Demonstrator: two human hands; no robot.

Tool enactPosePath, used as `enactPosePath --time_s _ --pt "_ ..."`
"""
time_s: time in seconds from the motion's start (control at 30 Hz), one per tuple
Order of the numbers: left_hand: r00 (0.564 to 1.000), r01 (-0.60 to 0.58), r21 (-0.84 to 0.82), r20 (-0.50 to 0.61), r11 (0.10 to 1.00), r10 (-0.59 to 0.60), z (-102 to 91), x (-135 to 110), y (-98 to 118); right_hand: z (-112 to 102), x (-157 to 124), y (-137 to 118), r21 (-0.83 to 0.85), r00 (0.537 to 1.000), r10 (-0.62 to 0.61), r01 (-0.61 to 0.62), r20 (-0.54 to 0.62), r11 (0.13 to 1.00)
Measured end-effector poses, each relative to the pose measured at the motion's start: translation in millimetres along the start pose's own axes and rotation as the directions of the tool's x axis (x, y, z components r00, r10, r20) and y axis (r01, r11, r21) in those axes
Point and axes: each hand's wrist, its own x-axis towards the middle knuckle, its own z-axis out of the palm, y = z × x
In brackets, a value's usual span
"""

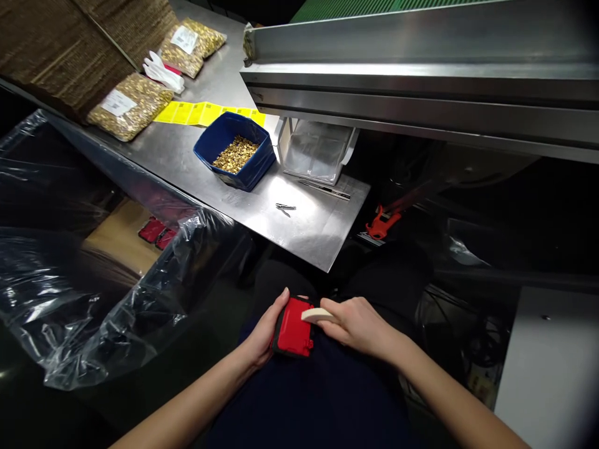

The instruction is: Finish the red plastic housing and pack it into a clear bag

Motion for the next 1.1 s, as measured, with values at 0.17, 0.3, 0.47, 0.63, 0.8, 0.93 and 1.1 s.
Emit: enactPosePath --time_s 0.17,0.3,0.47,0.63,0.8,0.93,1.1 --pt "0.999 0.013 -0.025 0.029 1.000 -0.012 -0.7 -2 2 2 0 1 -0.012 0.998 -0.054 0.054 0.021 0.998" --pt "0.998 0.035 -0.064 0.049 0.997 -0.032 -0.5 -4 4 -1 2 1 -0.035 1.000 -0.004 0.003 -0.013 0.999" --pt "0.991 0.051 -0.074 0.131 0.996 -0.041 -1.3 -4 7 -5 6 0 -0.047 0.991 -0.131 0.132 0.014 0.990" --pt "0.994 0.055 -0.060 0.099 0.997 -0.049 -1.0 -3 9 -7 5 1 -0.064 0.999 -0.035 0.037 0.027 0.997" --pt "0.996 0.021 -0.003 0.085 1.000 -0.021 0.4 -2 9 -13 12 -3 -0.039 0.997 -0.073 0.073 0.013 0.997" --pt "0.999 0.034 -0.005 0.037 0.999 -0.034 2.3 -1 10 -12 15 -10 -0.070 0.999 -0.031 0.034 0.042 0.997" --pt "0.999 0.025 0.001 0.033 1.000 -0.025 4.9 -4 14 -25 19 -13 -0.070 0.998 -0.057 0.056 -0.011 0.996"
